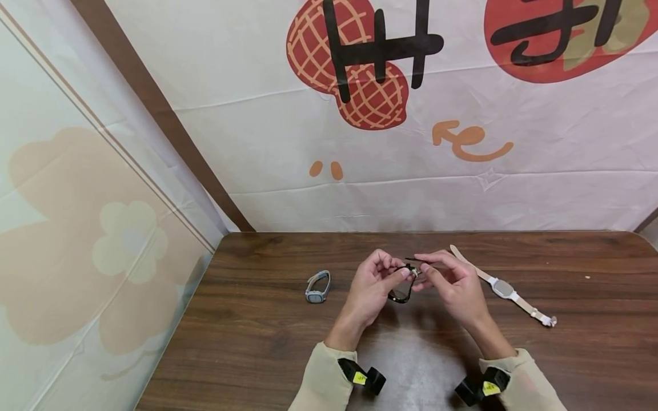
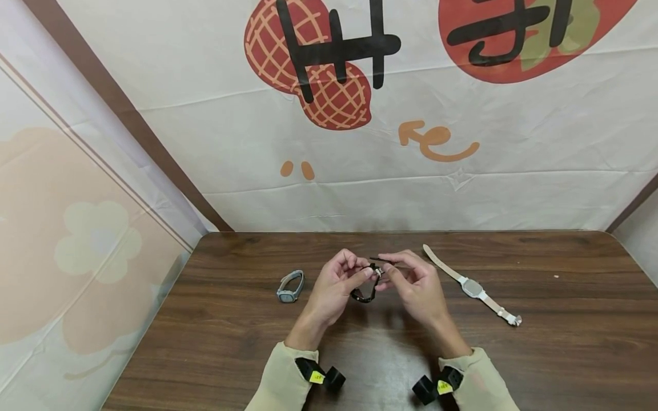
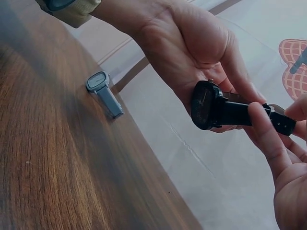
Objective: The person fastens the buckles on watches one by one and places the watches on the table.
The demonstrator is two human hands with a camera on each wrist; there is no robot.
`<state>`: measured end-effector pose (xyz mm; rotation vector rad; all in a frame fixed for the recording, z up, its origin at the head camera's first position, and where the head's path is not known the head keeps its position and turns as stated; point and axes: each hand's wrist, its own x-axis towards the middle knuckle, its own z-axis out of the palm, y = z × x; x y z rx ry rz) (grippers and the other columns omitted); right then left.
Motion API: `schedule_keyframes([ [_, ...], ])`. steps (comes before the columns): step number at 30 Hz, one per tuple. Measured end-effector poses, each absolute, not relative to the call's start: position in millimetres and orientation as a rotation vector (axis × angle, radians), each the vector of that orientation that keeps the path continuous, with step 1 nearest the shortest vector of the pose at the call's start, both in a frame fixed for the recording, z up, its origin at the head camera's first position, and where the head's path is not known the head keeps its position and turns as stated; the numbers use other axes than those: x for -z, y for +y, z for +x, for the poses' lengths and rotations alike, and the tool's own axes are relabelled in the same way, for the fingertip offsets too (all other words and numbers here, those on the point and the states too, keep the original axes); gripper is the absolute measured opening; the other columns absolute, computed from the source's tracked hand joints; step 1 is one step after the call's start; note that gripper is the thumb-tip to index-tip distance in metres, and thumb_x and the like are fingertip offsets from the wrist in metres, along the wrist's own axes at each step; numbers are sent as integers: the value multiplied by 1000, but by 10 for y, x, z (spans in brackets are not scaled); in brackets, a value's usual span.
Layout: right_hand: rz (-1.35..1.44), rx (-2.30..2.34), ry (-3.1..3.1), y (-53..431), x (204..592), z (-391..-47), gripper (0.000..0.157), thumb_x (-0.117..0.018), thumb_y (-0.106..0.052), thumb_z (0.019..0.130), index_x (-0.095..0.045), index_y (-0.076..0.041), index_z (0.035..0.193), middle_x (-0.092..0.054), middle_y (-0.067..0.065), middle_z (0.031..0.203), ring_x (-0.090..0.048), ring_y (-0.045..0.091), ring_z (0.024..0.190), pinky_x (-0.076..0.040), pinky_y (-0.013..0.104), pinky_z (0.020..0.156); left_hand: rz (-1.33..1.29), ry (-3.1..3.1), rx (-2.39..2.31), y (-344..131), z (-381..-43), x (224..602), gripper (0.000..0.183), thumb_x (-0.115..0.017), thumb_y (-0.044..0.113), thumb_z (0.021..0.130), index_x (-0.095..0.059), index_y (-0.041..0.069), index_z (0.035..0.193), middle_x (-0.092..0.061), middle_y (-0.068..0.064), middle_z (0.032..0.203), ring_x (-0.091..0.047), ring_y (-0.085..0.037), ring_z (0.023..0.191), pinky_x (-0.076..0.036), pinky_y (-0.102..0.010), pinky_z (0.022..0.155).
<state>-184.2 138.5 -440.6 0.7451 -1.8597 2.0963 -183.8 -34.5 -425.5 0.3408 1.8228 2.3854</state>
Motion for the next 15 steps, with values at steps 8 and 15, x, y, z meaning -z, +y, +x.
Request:
schedule_keyframes([
  [8,694,-2120,-1878,1380,4402,-1852,15,-53,5,99,-60,18,101,-68,16,91,-73,18,67,-60,37,62,287,1864,-2374,-316,-1852,4271,23,-63,-10,90,-51,-15,108,-62,-3,95,-65,-14,85,-54,-24,81],
  [15,678,-2161,-1851,1371,4394,-1862,13,-54,6,97,-58,19,95,-69,5,90,-72,15,70,-60,36,63,269,1860,-2386,-303,-1839,4258,24,-63,-13,89,-51,-15,110,-61,-1,95,-63,-10,85,-53,-20,78],
])
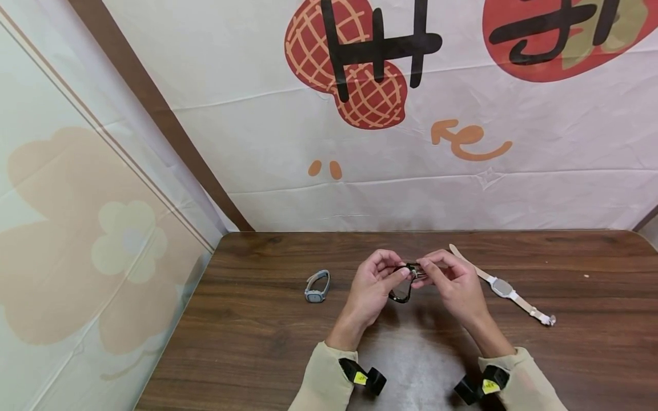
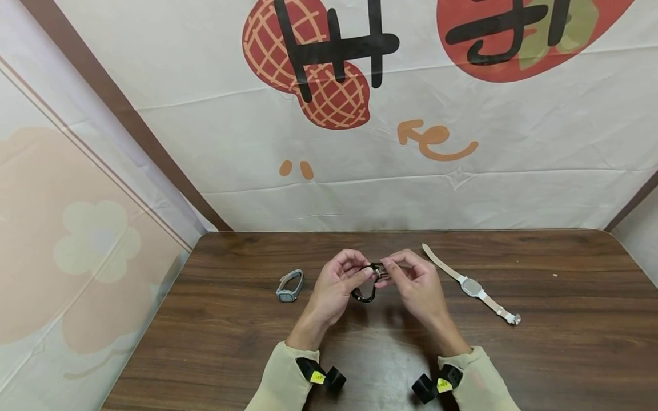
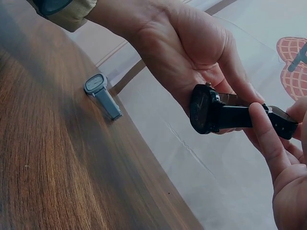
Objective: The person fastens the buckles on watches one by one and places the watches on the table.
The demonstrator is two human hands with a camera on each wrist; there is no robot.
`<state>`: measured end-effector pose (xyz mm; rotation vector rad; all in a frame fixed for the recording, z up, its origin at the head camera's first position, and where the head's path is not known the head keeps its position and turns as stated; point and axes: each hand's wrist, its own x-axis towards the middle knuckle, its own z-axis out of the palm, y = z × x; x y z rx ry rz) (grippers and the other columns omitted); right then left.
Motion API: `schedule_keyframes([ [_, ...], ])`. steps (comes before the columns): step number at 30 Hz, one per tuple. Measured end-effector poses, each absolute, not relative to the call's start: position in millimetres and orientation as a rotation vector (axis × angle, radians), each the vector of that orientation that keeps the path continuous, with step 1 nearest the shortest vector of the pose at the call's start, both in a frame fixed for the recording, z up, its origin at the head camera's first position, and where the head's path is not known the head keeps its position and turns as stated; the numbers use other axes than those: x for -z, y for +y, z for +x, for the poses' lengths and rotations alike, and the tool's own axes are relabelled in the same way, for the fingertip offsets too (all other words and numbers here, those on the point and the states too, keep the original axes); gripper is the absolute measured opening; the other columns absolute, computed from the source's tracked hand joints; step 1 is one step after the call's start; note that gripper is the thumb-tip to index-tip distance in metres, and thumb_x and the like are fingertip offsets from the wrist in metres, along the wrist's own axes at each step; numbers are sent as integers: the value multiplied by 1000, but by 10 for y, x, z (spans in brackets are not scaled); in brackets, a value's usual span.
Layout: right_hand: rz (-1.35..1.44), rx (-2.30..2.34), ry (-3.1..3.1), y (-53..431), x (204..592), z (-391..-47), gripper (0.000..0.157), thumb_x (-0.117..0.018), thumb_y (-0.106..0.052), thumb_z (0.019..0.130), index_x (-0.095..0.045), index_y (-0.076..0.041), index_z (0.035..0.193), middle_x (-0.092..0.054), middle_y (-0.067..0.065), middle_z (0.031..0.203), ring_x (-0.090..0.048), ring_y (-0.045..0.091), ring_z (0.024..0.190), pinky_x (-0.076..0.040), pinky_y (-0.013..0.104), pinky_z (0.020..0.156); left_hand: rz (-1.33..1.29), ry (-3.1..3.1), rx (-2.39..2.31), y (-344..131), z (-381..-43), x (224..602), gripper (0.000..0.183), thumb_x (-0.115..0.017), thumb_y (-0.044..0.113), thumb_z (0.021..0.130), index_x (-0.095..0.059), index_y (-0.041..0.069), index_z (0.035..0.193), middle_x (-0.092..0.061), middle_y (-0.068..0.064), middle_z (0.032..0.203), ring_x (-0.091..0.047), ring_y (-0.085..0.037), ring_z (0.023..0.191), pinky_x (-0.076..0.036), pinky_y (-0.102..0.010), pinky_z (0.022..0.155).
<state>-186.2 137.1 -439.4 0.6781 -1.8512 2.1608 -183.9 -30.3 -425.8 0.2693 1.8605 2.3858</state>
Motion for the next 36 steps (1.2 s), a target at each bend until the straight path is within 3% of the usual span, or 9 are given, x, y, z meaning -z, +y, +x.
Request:
schedule_keyframes([
  [7,688,-2195,-1784,1366,4396,-1866,8,-55,13,94,-57,20,92,-68,6,88,-72,16,70,-60,35,61,260,1851,-2389,-299,-1838,4257,21,-63,-12,89,-52,-13,107,-61,-1,95,-64,-10,85,-53,-21,79],
  [15,744,-2143,-1862,1395,4406,-1866,11,-57,11,94,-61,19,101,-67,6,93,-70,14,74,-60,35,64,287,1893,-2372,-302,-1845,4271,23,-65,-10,89,-52,-13,108,-62,-5,97,-62,-10,90,-52,-20,80],
  [21,801,-2138,-1888,1409,4412,-1856,23,-58,14,92,-60,17,114,-64,9,100,-67,17,78,-60,34,63,274,1959,-2336,-322,-1840,4259,24,-68,-6,89,-55,-10,109,-62,-6,100,-60,-14,94,-51,-20,82],
  [29,770,-2105,-1960,1406,4401,-1847,46,-64,21,82,-56,5,125,-67,2,104,-67,10,91,-58,23,76,243,2012,-2320,-345,-1838,4234,25,-72,-1,88,-60,-6,110,-65,-7,102,-62,-11,92,-52,-20,80],
  [36,746,-2081,-1967,1381,4380,-1830,39,-65,17,84,-55,5,120,-68,2,100,-67,9,89,-56,21,76,239,2000,-2284,-376,-1848,4231,24,-73,2,88,-64,-5,109,-67,-5,93,-65,-10,75,-59,-35,71],
])
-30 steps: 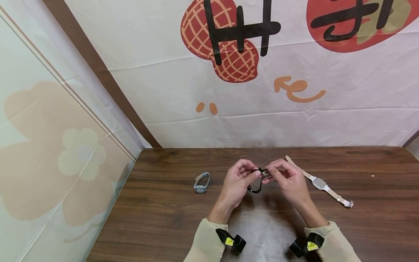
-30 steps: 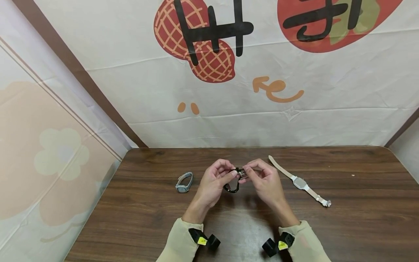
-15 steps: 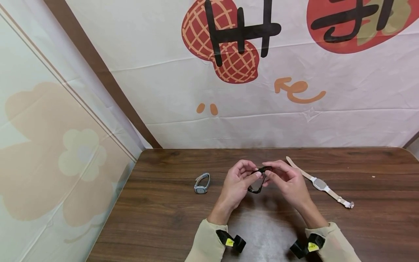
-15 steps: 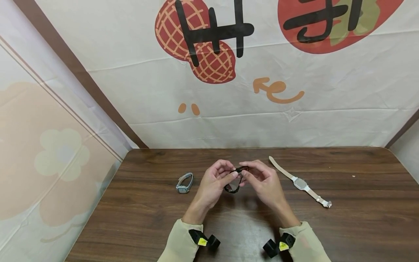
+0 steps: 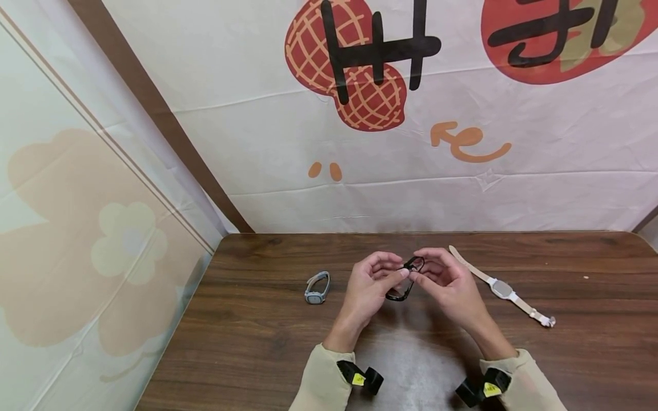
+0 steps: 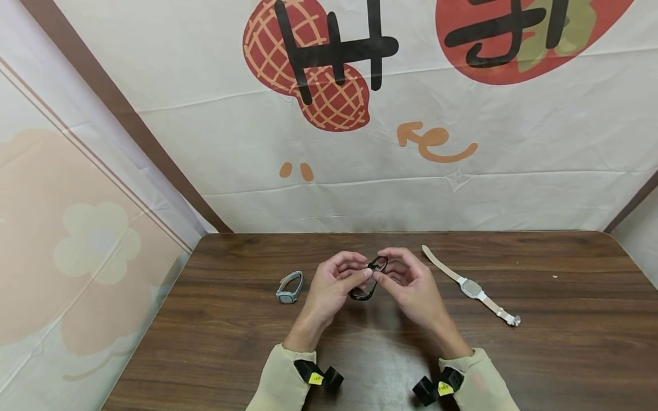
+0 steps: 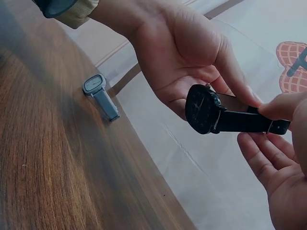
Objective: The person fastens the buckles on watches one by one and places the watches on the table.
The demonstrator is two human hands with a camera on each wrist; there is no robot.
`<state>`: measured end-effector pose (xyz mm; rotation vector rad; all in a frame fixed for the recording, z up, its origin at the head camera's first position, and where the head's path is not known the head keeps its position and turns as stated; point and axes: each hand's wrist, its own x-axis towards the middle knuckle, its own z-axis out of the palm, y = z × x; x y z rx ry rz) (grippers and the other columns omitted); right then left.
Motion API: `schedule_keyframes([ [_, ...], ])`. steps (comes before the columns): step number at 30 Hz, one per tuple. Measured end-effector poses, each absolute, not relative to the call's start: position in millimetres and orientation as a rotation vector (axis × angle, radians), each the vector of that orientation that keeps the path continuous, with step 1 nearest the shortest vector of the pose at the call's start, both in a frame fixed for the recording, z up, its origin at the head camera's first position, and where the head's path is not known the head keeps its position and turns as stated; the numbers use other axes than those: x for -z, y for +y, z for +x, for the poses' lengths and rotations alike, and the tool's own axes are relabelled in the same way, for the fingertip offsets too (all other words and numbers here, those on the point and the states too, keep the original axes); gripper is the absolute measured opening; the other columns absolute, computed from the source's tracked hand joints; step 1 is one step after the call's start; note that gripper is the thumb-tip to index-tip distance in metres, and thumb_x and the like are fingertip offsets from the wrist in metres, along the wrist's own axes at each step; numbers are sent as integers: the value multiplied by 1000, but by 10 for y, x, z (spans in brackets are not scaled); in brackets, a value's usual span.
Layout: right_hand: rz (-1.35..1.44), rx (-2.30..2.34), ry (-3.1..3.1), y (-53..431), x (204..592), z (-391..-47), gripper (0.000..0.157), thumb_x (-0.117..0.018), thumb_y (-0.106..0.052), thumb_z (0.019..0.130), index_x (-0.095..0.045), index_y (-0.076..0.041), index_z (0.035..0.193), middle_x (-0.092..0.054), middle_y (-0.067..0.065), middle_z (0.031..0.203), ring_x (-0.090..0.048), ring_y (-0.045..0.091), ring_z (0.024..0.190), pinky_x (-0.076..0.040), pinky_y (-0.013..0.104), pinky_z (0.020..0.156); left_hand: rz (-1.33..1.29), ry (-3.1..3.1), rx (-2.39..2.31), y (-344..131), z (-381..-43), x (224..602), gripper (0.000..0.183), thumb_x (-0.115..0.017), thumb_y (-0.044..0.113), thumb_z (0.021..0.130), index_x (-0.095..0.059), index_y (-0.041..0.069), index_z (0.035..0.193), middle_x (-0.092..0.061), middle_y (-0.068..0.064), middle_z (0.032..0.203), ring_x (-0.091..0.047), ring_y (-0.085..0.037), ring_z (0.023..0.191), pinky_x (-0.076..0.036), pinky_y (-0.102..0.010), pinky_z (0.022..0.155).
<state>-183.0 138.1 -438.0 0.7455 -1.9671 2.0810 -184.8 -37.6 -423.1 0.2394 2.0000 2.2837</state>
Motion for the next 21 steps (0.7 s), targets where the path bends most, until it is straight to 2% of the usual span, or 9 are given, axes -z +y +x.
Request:
schedule_keyframes([
  [6,752,-2061,-1955,1386,4349,-1818,32,-63,18,86,-56,8,116,-68,1,98,-67,8,86,-55,19,72,273,1990,-2272,-377,-1849,4233,27,-73,2,88,-64,-8,111,-68,-4,90,-66,-11,74,-59,-31,70],
  [12,786,-2079,-1897,1391,4347,-1830,33,-62,20,85,-59,7,115,-67,3,99,-67,9,86,-56,19,72,295,1997,-2265,-373,-1846,4239,27,-73,3,88,-64,-8,111,-69,-7,93,-67,-13,78,-59,-46,78],
  [14,781,-2070,-1899,1398,4351,-1834,33,-62,20,84,-60,7,114,-66,3,101,-67,8,86,-56,19,73,299,2003,-2263,-370,-1846,4239,27,-73,3,88,-65,-7,112,-69,-9,94,-68,-13,79,-59,-42,78],
  [19,748,-2037,-1936,1412,4348,-1830,31,-63,18,85,-61,7,114,-64,3,101,-67,7,86,-56,19,73,308,2012,-2263,-362,-1845,4234,30,-74,4,88,-65,-6,115,-70,-14,101,-68,-11,84,-58,-26,74],
  [21,740,-2036,-1943,1414,4345,-1827,30,-64,17,85,-61,8,114,-64,3,101,-67,7,86,-56,19,73,309,2006,-2267,-359,-1842,4232,31,-74,4,88,-65,-7,115,-71,-15,103,-68,-11,85,-58,-25,74],
])
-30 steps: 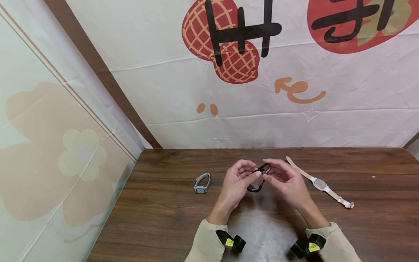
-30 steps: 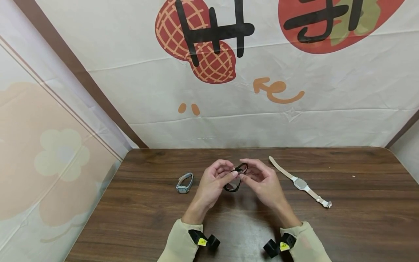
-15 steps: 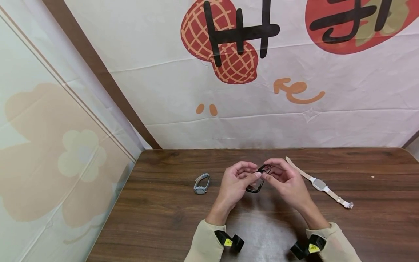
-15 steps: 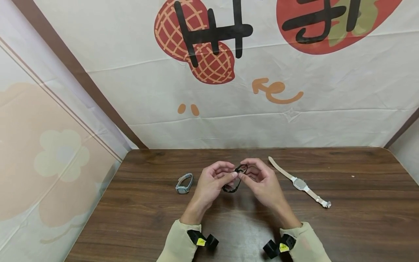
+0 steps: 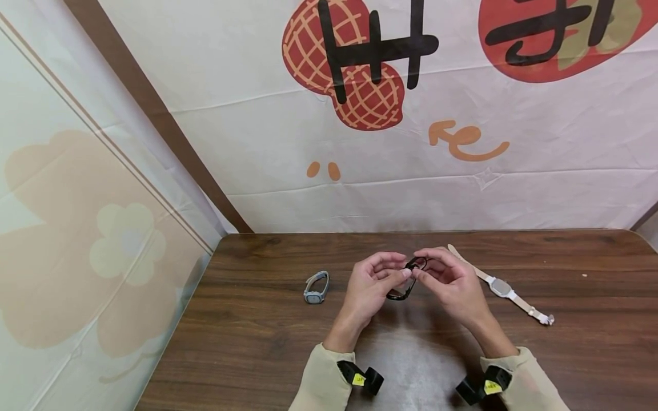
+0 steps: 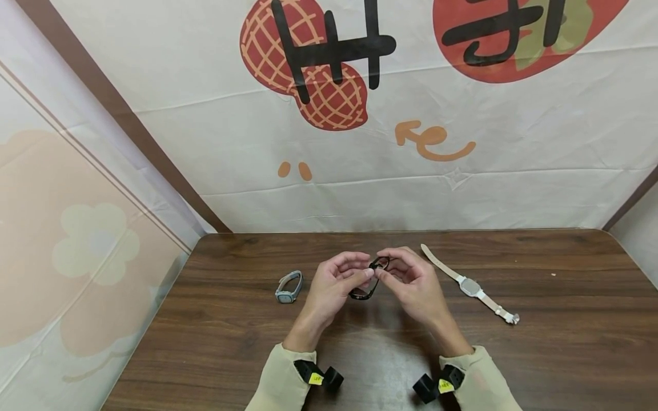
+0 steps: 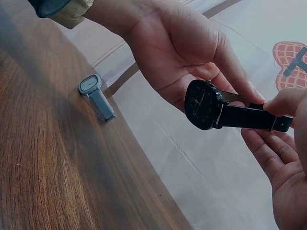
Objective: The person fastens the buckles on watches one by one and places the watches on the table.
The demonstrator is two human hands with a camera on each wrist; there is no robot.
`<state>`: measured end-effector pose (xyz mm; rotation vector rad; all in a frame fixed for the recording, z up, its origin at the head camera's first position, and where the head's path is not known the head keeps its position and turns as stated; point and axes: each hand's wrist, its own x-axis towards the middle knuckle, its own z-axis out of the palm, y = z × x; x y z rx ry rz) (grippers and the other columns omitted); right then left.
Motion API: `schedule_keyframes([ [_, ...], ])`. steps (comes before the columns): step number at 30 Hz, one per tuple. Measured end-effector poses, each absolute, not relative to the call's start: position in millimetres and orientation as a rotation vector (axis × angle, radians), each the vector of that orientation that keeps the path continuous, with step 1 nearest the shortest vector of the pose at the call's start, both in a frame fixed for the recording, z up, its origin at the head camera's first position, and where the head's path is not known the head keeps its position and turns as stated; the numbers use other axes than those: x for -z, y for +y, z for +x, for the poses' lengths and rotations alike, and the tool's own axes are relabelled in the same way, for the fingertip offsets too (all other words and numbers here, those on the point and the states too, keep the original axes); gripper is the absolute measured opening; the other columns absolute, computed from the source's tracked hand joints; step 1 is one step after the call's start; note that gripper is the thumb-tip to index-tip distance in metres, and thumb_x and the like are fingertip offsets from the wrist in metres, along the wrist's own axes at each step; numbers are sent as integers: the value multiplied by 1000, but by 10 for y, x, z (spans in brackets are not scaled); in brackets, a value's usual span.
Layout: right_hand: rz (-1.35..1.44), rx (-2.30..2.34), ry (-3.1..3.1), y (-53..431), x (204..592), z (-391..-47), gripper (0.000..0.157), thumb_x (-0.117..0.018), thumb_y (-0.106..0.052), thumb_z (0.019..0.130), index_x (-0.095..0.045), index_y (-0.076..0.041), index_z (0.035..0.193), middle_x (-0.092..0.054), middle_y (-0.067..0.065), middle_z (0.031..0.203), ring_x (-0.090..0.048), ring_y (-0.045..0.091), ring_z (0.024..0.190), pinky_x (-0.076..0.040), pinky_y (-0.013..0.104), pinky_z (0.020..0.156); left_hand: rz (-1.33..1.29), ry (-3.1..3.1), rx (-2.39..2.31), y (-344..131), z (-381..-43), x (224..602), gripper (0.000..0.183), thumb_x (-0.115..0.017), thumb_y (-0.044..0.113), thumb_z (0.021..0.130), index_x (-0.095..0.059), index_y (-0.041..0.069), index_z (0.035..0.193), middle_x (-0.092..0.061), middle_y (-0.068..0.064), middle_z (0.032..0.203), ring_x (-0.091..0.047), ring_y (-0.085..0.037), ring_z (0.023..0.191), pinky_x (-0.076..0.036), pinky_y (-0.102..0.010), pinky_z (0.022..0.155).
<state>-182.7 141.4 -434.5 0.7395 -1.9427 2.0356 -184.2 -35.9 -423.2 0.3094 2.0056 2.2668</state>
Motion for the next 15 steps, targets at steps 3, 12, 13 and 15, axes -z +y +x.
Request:
schedule_keyframes([
  [3,735,-2032,-1946,1415,4344,-1828,29,-64,16,85,-61,9,113,-64,4,102,-67,8,87,-56,19,73,314,1995,-2277,-354,-1840,4225,31,-73,2,88,-64,-8,116,-71,-17,102,-68,-10,84,-59,-26,73],
  [12,752,-2012,-1928,1410,4346,-1829,29,-63,21,83,-59,16,111,-64,6,103,-67,8,90,-56,19,75,322,2006,-2284,-348,-1833,4219,29,-72,1,88,-64,-8,114,-71,-14,100,-67,-10,80,-60,-41,77],
  [13,755,-2010,-1927,1410,4346,-1830,28,-63,21,83,-59,16,111,-64,6,103,-67,8,90,-56,19,75,322,2007,-2285,-347,-1833,4218,29,-72,1,88,-64,-8,114,-71,-14,100,-67,-11,80,-60,-42,78],
  [15,754,-2004,-1932,1409,4343,-1830,28,-63,21,83,-59,16,111,-64,5,103,-67,8,90,-56,19,75,319,2009,-2288,-345,-1831,4220,29,-72,1,88,-64,-9,114,-71,-15,100,-67,-11,80,-60,-42,77],
])
